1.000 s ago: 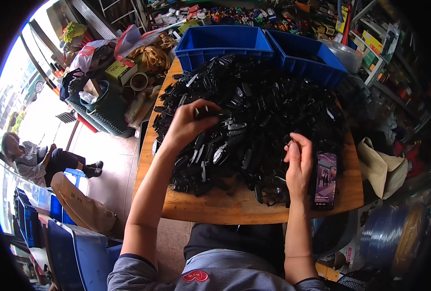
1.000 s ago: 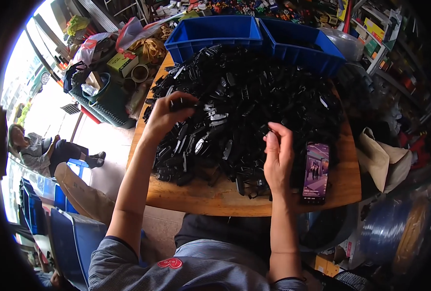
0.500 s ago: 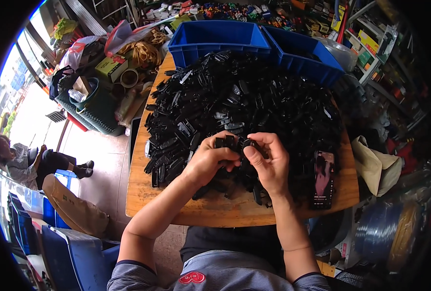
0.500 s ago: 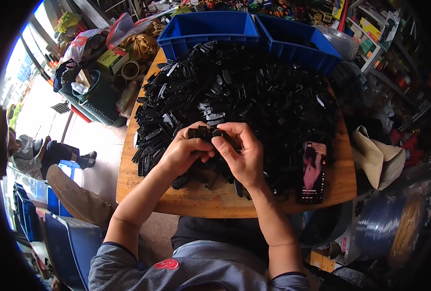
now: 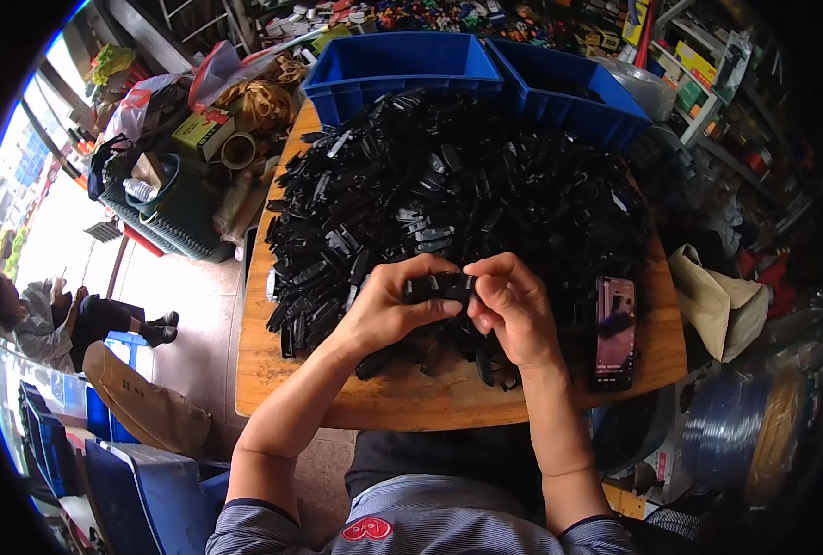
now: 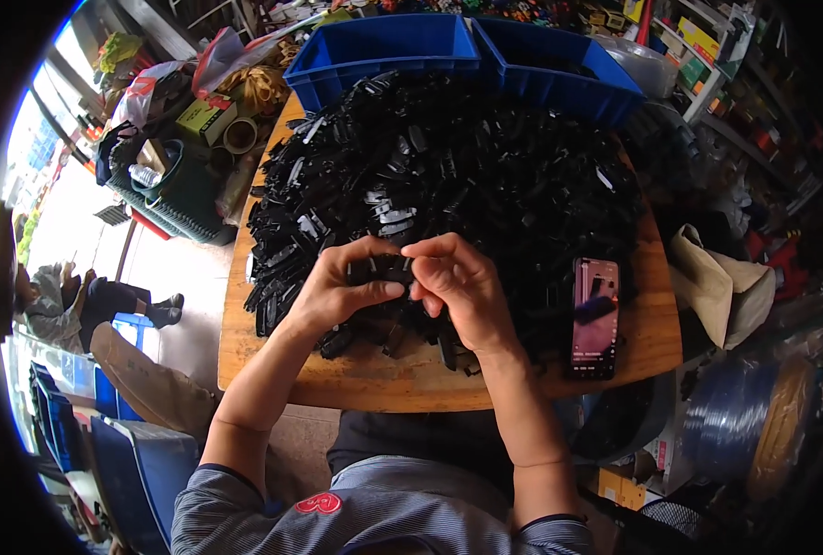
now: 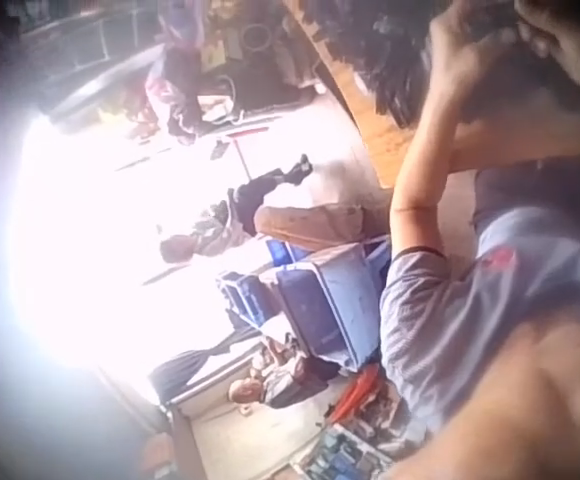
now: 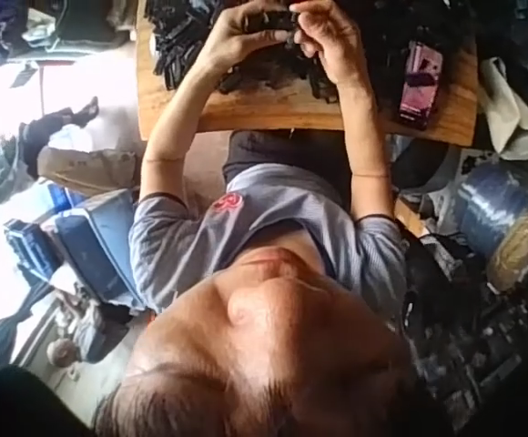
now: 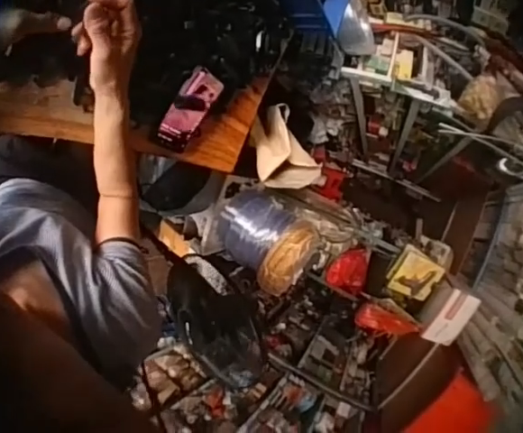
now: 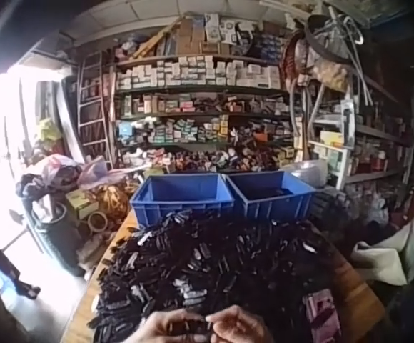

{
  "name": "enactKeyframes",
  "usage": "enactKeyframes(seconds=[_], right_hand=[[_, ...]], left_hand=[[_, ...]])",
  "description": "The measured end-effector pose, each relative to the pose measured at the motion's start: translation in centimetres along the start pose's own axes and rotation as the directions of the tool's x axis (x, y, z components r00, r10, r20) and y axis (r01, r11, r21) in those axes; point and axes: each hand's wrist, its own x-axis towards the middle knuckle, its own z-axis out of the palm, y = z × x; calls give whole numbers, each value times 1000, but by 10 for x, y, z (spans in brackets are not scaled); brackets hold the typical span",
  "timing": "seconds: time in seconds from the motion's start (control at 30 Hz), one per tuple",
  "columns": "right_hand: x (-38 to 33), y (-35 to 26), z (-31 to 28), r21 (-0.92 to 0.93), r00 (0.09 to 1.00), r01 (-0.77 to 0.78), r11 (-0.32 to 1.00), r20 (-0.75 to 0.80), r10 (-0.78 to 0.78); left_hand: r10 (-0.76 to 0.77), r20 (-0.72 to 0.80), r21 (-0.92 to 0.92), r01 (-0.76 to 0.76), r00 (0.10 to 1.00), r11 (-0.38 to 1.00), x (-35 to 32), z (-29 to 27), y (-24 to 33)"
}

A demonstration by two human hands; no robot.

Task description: Inspecting and sorting small black plastic components at a workbench.

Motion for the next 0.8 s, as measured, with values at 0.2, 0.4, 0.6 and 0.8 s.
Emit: enactKeyframes(seconds=[0.2, 0.4, 0.6, 0.8], right_hand=[[1, -5, -3, 155, 955, -297, 942, 76, 288], [-13, 0, 5, 37, 992, -116, 993, 51, 114], [-17, 16, 12, -380, 964, 264, 887, 90, -249], [-8, 0, 0, -476, 984, 168, 863, 34, -173]], left_hand=[[237, 24, 330, -232, 971, 915, -5, -7, 7], [57, -93, -35, -60, 994, 998, -8, 5, 16], [-224, 98, -329, 244, 970, 912, -8, -8, 9], [-100, 116, -132, 115, 988, 985, -5, -4, 13]])
